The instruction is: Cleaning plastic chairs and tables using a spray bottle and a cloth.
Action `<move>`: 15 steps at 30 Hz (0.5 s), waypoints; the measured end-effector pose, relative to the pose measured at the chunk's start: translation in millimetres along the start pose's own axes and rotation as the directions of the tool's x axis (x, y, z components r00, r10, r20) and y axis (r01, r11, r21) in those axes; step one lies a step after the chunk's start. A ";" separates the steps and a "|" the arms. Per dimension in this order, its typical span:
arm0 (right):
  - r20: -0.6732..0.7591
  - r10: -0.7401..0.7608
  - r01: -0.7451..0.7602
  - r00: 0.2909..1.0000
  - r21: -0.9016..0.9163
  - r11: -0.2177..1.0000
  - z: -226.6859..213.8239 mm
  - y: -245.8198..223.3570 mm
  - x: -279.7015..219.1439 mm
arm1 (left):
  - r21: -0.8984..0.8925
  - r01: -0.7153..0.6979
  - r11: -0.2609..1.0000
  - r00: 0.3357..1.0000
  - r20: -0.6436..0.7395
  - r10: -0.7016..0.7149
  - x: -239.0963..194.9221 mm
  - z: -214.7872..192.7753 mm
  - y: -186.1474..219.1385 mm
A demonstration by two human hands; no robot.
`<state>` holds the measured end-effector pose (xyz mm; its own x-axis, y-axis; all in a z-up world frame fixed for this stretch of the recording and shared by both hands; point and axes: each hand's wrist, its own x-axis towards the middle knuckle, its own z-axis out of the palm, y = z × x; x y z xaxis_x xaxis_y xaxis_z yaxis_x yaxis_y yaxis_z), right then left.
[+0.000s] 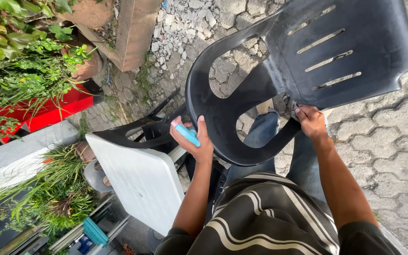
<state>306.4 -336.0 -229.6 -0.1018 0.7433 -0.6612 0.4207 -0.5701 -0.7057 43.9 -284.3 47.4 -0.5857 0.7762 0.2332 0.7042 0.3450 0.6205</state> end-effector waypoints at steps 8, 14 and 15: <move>0.162 0.173 -0.154 0.971 -0.124 0.980 -20.6 -31.9 -15.9 | -0.017 0.040 0.999 0.999 -0.013 -0.040 -2.8 0.0 -7.0; 0.063 -0.053 0.065 0.997 -0.208 0.976 -5.6 11.3 -3.7 | 0.007 0.005 1.000 1.000 0.008 -0.005 -0.6 -3.0 -6.1; 0.031 -0.083 0.088 0.996 -0.261 0.961 0.0 18.9 -8.5 | 0.016 0.025 1.000 0.999 0.020 -0.025 -0.7 -3.7 -3.2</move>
<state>315.3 -353.1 -237.3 -0.1641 0.7770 -0.6078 0.6308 -0.3911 -0.6702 40.5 -287.9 48.0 -0.5947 0.7781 0.2023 0.6961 0.3725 0.6137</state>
